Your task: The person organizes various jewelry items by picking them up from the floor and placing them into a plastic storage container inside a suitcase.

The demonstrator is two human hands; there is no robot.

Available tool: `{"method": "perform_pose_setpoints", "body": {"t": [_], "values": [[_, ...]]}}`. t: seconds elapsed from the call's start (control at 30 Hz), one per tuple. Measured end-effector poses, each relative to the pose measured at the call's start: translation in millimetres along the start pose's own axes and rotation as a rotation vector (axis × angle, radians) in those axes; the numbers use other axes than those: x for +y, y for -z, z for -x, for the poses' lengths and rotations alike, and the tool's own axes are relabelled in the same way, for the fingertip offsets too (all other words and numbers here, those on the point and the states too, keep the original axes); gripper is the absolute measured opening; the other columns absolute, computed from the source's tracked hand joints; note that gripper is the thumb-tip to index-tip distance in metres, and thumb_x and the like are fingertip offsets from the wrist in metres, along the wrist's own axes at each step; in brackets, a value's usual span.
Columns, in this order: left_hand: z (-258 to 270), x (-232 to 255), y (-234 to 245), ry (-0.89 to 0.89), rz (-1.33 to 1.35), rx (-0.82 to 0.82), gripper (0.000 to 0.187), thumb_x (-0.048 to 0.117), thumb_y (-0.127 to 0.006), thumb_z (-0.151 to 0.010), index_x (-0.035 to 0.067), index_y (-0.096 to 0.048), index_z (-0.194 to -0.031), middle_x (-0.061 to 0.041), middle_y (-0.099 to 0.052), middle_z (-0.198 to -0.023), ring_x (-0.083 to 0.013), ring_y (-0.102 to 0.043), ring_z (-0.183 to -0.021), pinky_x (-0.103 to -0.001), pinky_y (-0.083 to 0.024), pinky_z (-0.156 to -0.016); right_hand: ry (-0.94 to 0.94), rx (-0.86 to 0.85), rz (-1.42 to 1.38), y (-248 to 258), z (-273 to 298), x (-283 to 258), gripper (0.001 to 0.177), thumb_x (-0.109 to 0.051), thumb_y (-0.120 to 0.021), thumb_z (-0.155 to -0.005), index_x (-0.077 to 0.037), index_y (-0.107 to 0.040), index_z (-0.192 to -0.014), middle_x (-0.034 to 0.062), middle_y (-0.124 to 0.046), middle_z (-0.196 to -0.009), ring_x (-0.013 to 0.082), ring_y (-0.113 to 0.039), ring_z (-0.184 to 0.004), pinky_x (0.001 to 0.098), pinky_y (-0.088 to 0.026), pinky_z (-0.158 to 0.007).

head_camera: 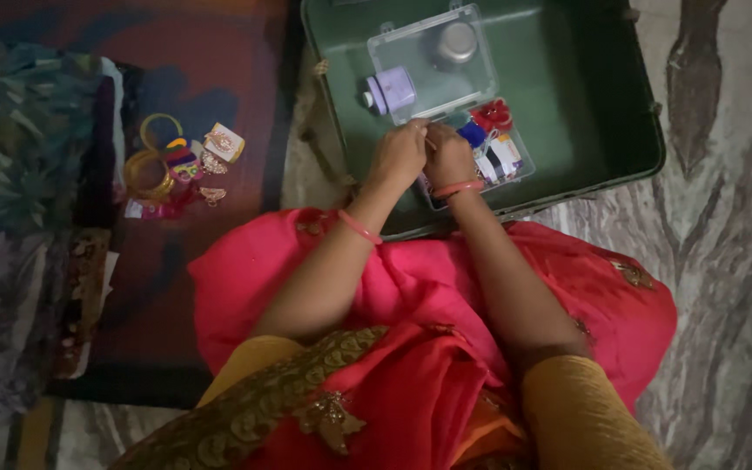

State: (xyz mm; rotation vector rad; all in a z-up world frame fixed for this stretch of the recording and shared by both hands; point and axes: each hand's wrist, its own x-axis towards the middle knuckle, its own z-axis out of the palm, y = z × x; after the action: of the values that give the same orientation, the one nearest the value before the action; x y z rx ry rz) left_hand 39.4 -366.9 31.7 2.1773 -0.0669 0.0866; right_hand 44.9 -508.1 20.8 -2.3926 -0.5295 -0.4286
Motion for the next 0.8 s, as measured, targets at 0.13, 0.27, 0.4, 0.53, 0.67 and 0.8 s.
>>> {"method": "perform_pose_setpoints", "body": {"t": [0.13, 0.27, 0.4, 0.53, 0.67, 0.8], "values": [[-6.4, -37.2, -31.2, -0.237, 0.022, -0.030, 0.034, 0.011, -0.059, -0.093, 0.008, -0.066, -0.126, -0.025, -0.072, -0.110, -0.0446, -0.068, -0.100, -0.052, -0.055, -0.089, -0.116, -0.146, 0.043, 1.1, 7.5, 22.3, 0.015, -0.011, -0.066, -0.089, -0.005, -0.072, -0.101, 0.0223, -0.073, -0.104, 0.0442, -0.070, -0.096, 0.0509, -0.056, -0.083], [-9.1, -55.8, -40.0, -0.083, 0.038, -0.252, 0.040, 0.006, -0.055, -0.092, 0.010, -0.067, -0.129, -0.025, -0.070, -0.111, -0.0442, -0.066, -0.104, -0.051, -0.053, -0.090, -0.288, -0.272, 0.162, -2.2, 9.9, 18.8, 0.015, -0.019, -0.068, -0.092, -0.009, -0.073, -0.102, 0.0228, -0.072, -0.103, 0.0459, -0.068, -0.088, 0.0541, -0.054, -0.077], [-15.4, -79.0, -55.9, -0.093, 0.066, -0.271, 0.043, 0.002, -0.052, -0.087, 0.009, -0.070, -0.125, -0.024, -0.071, -0.112, -0.0433, -0.067, -0.105, -0.048, -0.055, -0.091, -0.391, -0.295, 0.138, -5.1, 11.3, 16.2, 0.021, -0.029, -0.070, -0.090, -0.012, -0.076, -0.102, 0.0231, -0.073, -0.100, 0.0448, -0.070, -0.089, 0.0540, -0.055, -0.078], [-19.0, -94.6, -64.2, -0.085, 0.009, -0.193, 0.035, 0.003, -0.057, -0.085, 0.007, -0.074, -0.116, -0.024, -0.071, -0.111, -0.0435, -0.067, -0.104, -0.048, -0.054, -0.092, -0.528, -0.327, 0.219, -15.1, 13.2, 23.1, 0.026, -0.034, -0.069, -0.090, -0.013, -0.076, -0.104, 0.0232, -0.073, -0.101, 0.0439, -0.071, -0.090, 0.0541, -0.056, -0.079], [-16.8, -85.1, -51.9, 0.030, 0.012, -0.256, 0.040, 0.002, -0.057, -0.084, 0.009, -0.073, -0.120, -0.026, -0.070, -0.107, -0.0433, -0.068, -0.101, -0.048, -0.054, -0.090, -0.579, -0.470, 0.283, -29.9, 17.7, 34.1, 0.036, -0.043, -0.068, -0.095, -0.009, -0.074, -0.105, 0.0254, -0.072, -0.099, 0.0449, -0.071, -0.093, 0.0541, -0.056, -0.081], [-19.4, -78.5, -47.4, -0.016, -0.024, -0.242, 0.039, 0.002, -0.058, -0.083, 0.009, -0.074, -0.117, -0.025, -0.071, -0.105, -0.0437, -0.068, -0.100, -0.049, -0.054, -0.091, -0.321, -0.441, 0.373, -46.7, 25.8, 49.1, 0.031, -0.035, -0.062, -0.099, -0.007, -0.074, -0.102, 0.0267, -0.071, -0.101, 0.0456, -0.071, -0.089, 0.0535, -0.057, -0.078]]}}
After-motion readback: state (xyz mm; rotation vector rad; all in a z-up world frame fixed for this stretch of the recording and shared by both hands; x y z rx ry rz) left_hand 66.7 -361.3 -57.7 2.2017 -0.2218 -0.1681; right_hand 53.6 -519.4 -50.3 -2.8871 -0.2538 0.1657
